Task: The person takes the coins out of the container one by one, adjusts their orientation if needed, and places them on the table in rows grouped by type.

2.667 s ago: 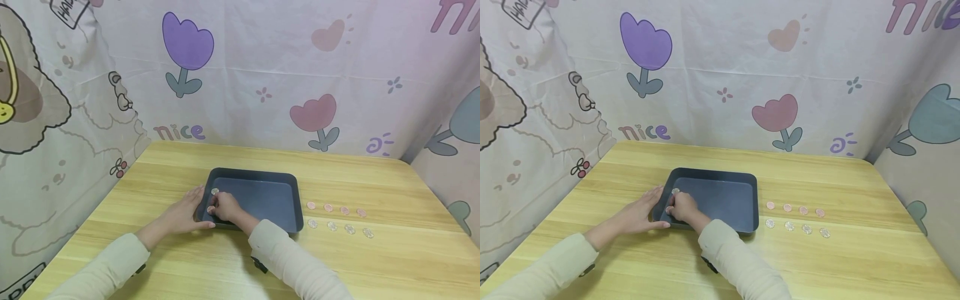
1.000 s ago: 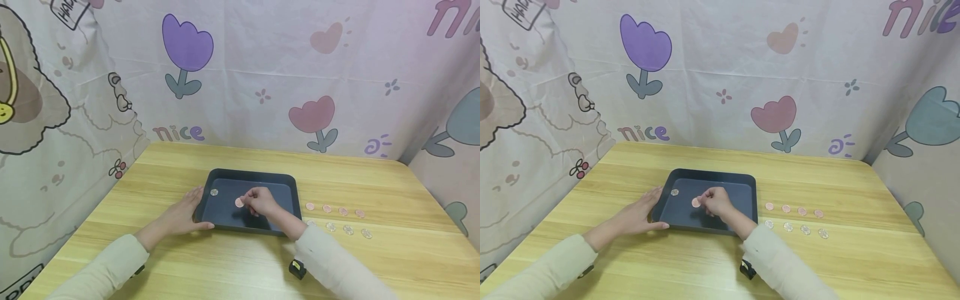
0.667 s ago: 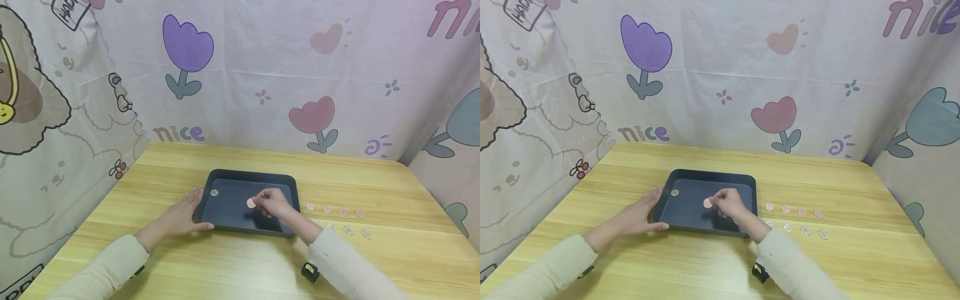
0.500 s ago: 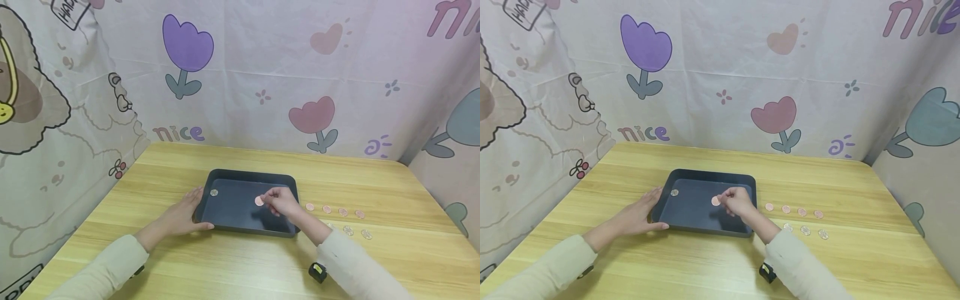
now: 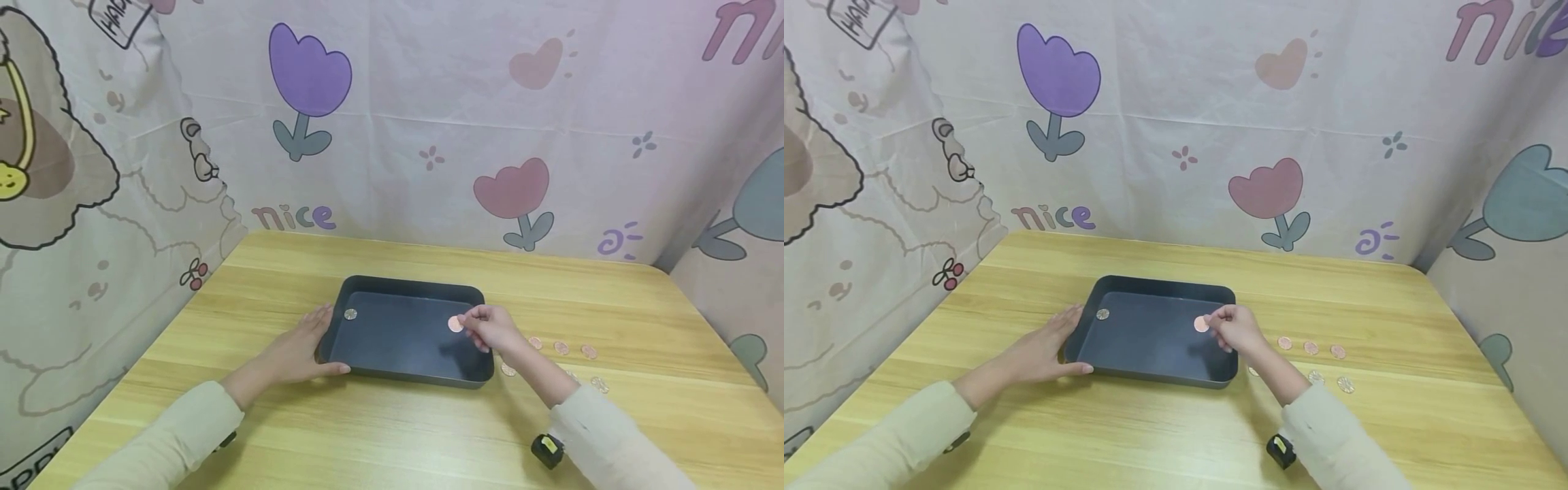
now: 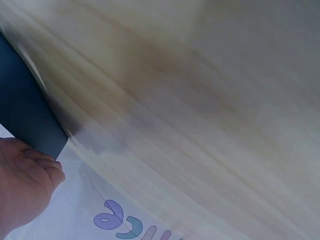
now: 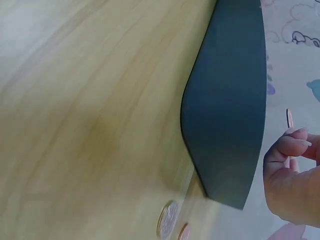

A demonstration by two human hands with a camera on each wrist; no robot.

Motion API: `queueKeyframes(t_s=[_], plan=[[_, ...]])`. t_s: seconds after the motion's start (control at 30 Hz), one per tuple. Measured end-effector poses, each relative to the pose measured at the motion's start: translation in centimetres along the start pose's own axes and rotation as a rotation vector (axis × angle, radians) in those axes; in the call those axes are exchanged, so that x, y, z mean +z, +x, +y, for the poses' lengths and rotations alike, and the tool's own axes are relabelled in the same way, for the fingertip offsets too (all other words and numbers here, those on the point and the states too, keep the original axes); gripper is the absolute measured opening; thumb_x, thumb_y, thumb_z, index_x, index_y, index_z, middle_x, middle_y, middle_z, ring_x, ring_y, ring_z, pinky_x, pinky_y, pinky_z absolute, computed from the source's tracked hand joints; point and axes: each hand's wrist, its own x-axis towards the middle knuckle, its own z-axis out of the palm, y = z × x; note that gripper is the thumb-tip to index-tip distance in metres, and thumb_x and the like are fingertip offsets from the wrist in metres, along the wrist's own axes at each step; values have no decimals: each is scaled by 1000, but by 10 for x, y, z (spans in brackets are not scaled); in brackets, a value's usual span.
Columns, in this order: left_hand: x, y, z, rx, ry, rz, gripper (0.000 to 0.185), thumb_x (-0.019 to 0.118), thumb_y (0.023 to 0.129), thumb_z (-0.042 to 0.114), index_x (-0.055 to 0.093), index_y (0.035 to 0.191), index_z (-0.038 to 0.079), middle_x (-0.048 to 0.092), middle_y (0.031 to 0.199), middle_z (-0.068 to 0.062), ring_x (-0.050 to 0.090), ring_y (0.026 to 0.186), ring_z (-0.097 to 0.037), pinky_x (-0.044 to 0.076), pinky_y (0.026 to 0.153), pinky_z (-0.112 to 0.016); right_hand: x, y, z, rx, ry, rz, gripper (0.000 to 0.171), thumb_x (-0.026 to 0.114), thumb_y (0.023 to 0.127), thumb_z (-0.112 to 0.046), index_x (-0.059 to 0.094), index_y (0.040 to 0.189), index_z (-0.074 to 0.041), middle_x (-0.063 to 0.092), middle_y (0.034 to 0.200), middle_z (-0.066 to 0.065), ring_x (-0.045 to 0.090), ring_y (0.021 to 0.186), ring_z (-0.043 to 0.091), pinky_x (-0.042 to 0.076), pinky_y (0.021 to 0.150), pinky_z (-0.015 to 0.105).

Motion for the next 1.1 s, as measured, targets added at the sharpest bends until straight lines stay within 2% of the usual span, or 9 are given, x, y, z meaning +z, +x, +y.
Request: queueKeyframes(t_s=[0.47, 0.73, 1.1], plan=[[-1, -1, 0, -6, -5, -6, 112, 59, 73, 69, 20, 144, -8, 21, 152, -23, 22, 140, -38, 25, 115, -48, -35, -15, 12, 2, -22, 4, 16, 52, 93, -14, 55, 91, 2, 50, 61, -6, 40, 48, 2, 34, 43, 14], [-2, -1, -1, 1, -2, 1, 111, 60, 73, 68, 21, 144, -8, 22, 151, -23, 23, 140, -39, 25, 114, -48, -57, -22, 17, 16, -33, 40, 15, 53, 92, -14, 55, 89, 0, 49, 60, -7, 41, 50, 2, 36, 44, 15], [-1, 0, 0, 0, 5, -8, 111, 59, 73, 68, 20, 144, -7, 21, 152, -23, 22, 140, -38, 26, 114, -49, -94, -38, 33, 45, -89, 51, 18, 49, 95, -18, 54, 95, 0, 53, 68, -7, 44, 53, 1, 39, 46, 15]])
